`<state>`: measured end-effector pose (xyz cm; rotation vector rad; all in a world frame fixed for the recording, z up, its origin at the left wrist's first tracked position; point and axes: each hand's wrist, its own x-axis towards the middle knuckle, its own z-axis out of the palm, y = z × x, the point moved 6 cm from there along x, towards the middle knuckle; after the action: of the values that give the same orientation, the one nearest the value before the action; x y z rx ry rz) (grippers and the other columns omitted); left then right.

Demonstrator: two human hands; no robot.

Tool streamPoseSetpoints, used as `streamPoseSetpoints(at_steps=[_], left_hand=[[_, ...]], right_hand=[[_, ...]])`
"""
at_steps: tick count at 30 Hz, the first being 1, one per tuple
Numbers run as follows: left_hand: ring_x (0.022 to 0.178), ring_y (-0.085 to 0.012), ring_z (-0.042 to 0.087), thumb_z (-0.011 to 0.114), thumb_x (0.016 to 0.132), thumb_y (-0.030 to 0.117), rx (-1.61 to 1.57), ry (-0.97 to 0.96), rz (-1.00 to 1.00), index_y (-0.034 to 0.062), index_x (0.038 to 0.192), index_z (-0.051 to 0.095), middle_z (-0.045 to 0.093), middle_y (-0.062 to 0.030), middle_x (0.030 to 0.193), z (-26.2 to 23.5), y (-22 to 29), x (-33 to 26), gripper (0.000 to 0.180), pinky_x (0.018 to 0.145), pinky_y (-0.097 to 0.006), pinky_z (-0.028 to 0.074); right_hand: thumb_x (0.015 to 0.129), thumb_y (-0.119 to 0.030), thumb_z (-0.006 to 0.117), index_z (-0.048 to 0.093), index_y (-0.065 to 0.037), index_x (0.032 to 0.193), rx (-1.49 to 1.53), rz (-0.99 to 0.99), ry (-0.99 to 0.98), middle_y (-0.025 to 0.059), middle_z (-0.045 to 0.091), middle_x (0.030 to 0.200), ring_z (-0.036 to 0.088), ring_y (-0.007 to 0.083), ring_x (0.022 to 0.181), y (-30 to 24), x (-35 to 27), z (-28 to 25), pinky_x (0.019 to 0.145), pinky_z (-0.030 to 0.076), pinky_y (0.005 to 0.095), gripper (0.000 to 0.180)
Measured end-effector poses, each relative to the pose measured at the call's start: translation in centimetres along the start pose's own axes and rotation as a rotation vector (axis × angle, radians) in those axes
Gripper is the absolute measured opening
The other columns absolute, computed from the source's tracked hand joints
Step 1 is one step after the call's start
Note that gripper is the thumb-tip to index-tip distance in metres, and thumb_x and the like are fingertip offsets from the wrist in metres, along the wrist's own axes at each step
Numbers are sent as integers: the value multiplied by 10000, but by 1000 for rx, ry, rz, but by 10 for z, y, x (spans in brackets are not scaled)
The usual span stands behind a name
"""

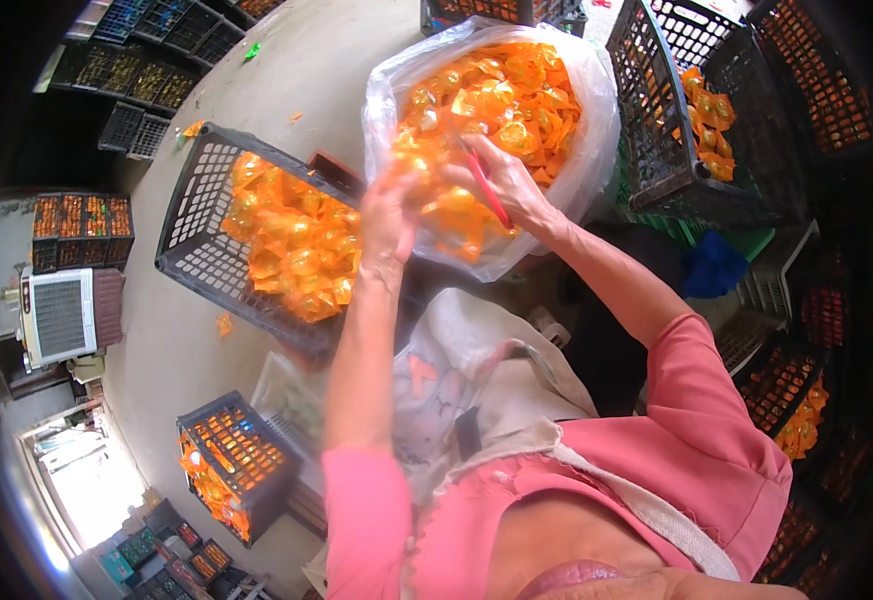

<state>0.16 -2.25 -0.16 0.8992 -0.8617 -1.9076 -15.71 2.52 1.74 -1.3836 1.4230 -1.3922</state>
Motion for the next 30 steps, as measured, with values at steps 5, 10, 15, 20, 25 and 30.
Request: streamPoseSetpoints(at_steps=[5,10,15,20,25,30], left_hand=[[931,-231,601,638,848,142,-416,103,52,31,1058,574,618,-97,1018,-25,6,5,246,819,-350,516],[936,-203,589,647,847,131,-307,114,55,46,1066,573,603,-70,1051,-17,-3,6,246,811,-324,512],[926,-163,609,608,884,158,25,17,95,62,1098,570,615,-49,1053,-1,-16,5,238,799,-331,525],[864,-138,622,590,903,219,105,87,101,45,1049,602,635,-47,992,0,-22,6,227,748,-284,524],[795,-114,580,534,926,223,576,163,357,-17,1004,627,643,-49,893,3,-4,2,269,721,-260,481],[819,-155,583,535,914,238,653,197,322,-16,1035,615,641,-71,900,8,1,-2,293,753,-281,467]], right_hand=[[781,-428,680,538,-2,1091,-188,-4,-203,194,600,851,601,337,805,-2,-24,18,716,470,388,546],[795,-421,675,533,-7,1133,-38,161,-249,148,611,868,603,244,817,15,-26,26,739,471,336,553],[844,-248,638,538,-40,1110,254,200,-104,60,580,833,560,127,787,15,-7,15,704,468,277,353],[837,-115,574,509,-54,1100,438,175,-27,30,541,775,529,82,615,19,-4,6,565,463,235,278],[831,-107,555,478,-14,1126,533,286,-111,47,556,783,563,99,642,25,-5,13,564,483,246,318],[827,-98,544,460,7,1146,626,284,-118,61,562,798,570,114,645,28,-3,15,567,489,250,346]])
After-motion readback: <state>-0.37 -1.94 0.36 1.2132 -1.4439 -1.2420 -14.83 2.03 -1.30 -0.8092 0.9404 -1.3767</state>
